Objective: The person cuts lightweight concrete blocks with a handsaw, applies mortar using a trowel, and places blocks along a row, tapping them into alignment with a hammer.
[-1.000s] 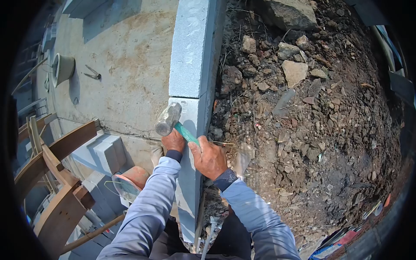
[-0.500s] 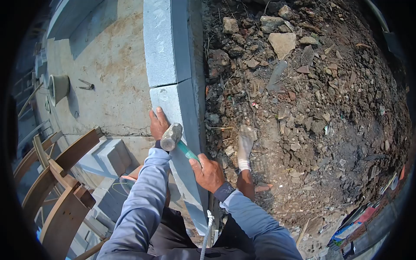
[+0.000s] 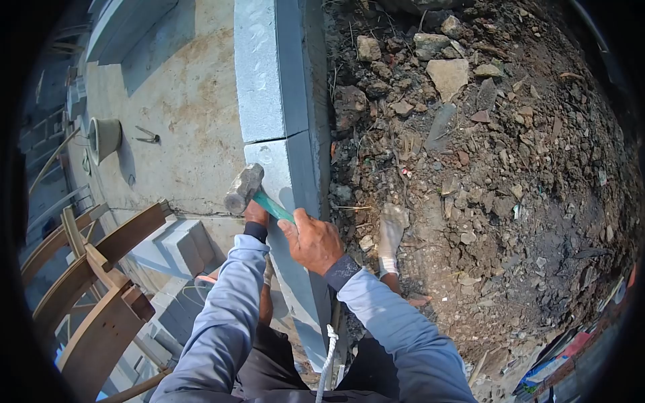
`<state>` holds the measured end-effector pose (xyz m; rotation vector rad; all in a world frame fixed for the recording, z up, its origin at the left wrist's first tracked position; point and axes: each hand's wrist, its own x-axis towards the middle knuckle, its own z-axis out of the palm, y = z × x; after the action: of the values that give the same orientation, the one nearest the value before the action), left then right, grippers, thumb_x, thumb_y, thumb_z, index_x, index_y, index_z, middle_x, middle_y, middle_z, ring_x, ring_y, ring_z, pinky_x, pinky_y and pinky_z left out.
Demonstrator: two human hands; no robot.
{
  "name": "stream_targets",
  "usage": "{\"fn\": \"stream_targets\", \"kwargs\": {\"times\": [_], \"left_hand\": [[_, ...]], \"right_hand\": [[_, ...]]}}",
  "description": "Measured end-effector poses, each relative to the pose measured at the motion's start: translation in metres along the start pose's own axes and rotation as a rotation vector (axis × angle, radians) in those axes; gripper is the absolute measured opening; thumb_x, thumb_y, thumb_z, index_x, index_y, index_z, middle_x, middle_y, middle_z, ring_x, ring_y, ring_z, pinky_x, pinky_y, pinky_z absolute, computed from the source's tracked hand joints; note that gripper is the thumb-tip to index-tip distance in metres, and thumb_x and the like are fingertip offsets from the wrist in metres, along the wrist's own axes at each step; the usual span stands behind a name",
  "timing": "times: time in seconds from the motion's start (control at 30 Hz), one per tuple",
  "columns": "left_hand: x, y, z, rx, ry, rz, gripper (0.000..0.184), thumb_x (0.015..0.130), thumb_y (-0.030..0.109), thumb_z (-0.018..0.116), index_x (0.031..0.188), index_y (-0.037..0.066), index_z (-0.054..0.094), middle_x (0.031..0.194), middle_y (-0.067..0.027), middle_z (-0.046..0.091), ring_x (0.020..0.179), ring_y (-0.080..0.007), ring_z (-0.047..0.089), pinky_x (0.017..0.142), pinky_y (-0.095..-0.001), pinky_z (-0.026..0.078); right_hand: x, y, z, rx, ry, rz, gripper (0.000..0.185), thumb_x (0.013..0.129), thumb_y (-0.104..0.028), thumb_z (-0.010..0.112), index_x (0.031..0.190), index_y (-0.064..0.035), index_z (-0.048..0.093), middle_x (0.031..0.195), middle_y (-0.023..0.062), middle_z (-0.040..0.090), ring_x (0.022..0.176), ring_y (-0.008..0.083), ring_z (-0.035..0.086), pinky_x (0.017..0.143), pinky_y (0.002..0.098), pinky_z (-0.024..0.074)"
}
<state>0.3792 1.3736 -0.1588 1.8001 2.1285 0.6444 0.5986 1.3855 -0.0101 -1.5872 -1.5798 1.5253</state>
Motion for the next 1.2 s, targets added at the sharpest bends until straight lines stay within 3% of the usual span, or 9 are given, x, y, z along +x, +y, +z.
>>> {"fn": "stream_targets", "kwargs": {"times": [0.3,0.4,0.53,0.7,0.8,0.9,1.07,1.1,1.2], "left_hand": [[-0.001,0.011,-0.006,0.174,-0.026,0.109,0.019,0.086,0.005,0.051,0.102,-0.001,0.06,0.087,-0.0224,0.063,0.085,-0.0428,0.06,0.075,-0.0469,0.047],[0.0,0.015,-0.016,0.343,-0.302,-0.044,0.017,0.089,0.008,0.051,0.102,-0.001,0.059,0.081,-0.0223,0.061,0.08,-0.0436,0.059,0.074,-0.0474,0.047],[0.02,0.042,-0.02,-0.158,-0.105,-0.374,0.031,0.099,0.022,0.039,0.099,-0.001,0.059,0.095,-0.0243,0.062,0.09,-0.0462,0.056,0.075,-0.0496,0.044],[0.01,0.022,-0.009,0.14,-0.012,-0.026,0.027,0.093,0.018,0.045,0.093,-0.003,0.062,0.093,-0.0261,0.063,0.085,-0.0424,0.06,0.077,-0.0467,0.047],[0.017,0.017,-0.022,0.231,-0.519,-0.241,0.023,0.087,0.016,0.05,0.097,-0.002,0.061,0.093,-0.0223,0.064,0.088,-0.0389,0.061,0.077,-0.0441,0.049],[0.021,0.037,-0.023,-0.242,-0.248,-0.512,0.038,0.096,0.029,0.048,0.116,-0.003,0.057,0.102,-0.0187,0.066,0.098,-0.0363,0.061,0.085,-0.0435,0.046],[0.03,0.06,-0.022,0.123,0.108,-0.219,0.055,0.101,0.039,0.04,0.143,0.004,0.037,0.137,-0.0253,0.046,0.126,-0.0354,0.047,0.103,-0.0344,0.036],[0.031,0.071,-0.033,0.12,-0.012,-0.263,0.06,0.101,0.041,0.037,0.149,0.007,0.026,0.153,-0.0259,0.021,0.143,-0.0385,0.021,0.115,-0.0414,0.019],[0.01,0.085,-0.029,0.298,-0.191,-0.061,0.061,0.1,0.043,0.038,0.15,0.01,0.026,0.156,-0.0222,0.017,0.144,-0.0351,0.019,0.114,-0.0549,0.015]], "right_hand": [[0.002,-0.021,0.014,-0.067,0.048,0.045,0.038,0.097,-0.037,0.05,0.083,-0.0018,0.05,0.063,0.0242,0.059,0.062,0.0459,0.06,0.054,0.0549,0.0456],[0.011,-0.01,0.023,-0.096,0.048,0.107,0.037,0.097,-0.037,0.05,0.083,-0.0025,0.05,0.064,0.0243,0.059,0.062,0.0457,0.06,0.055,0.0547,0.0456],[0.021,-0.018,0.028,-0.102,0.122,0.093,0.037,0.097,-0.037,0.051,0.083,-0.0024,0.051,0.064,0.0245,0.059,0.062,0.0458,0.06,0.054,0.0542,0.0455],[0.026,-0.007,0.034,-0.134,0.126,0.079,0.038,0.096,-0.037,0.052,0.083,-0.0016,0.052,0.063,0.025,0.059,0.062,0.0461,0.06,0.054,0.0537,0.0455],[0.01,-0.013,0.027,-0.065,0.078,0.087,0.038,0.096,-0.037,0.052,0.082,-0.0016,0.051,0.063,0.0248,0.058,0.062,0.046,0.059,0.054,0.0531,0.0446],[-0.026,-0.005,0.026,0.053,0.062,0.121,0.038,0.097,-0.037,0.051,0.083,-0.0018,0.05,0.063,0.0238,0.057,0.061,0.0455,0.059,0.055,0.0524,0.0439],[-0.098,0.022,0.003,0.095,0.07,0.243,0.037,0.097,-0.038,0.05,0.085,-0.0028,0.052,0.067,0.0242,0.059,0.064,0.0457,0.058,0.058,0.0534,0.0442],[-0.111,0.029,-0.005,0.081,0.056,0.279,0.037,0.097,-0.038,0.05,0.085,-0.0031,0.052,0.068,0.0244,0.06,0.065,0.0458,0.059,0.059,0.0542,0.0444],[-0.136,0.037,-0.042,-0.075,0.074,0.378,0.036,0.096,-0.037,0.05,0.089,-0.0024,0.057,0.071,0.0249,0.061,0.068,0.0449,0.059,0.06,0.0533,0.0445]]}}
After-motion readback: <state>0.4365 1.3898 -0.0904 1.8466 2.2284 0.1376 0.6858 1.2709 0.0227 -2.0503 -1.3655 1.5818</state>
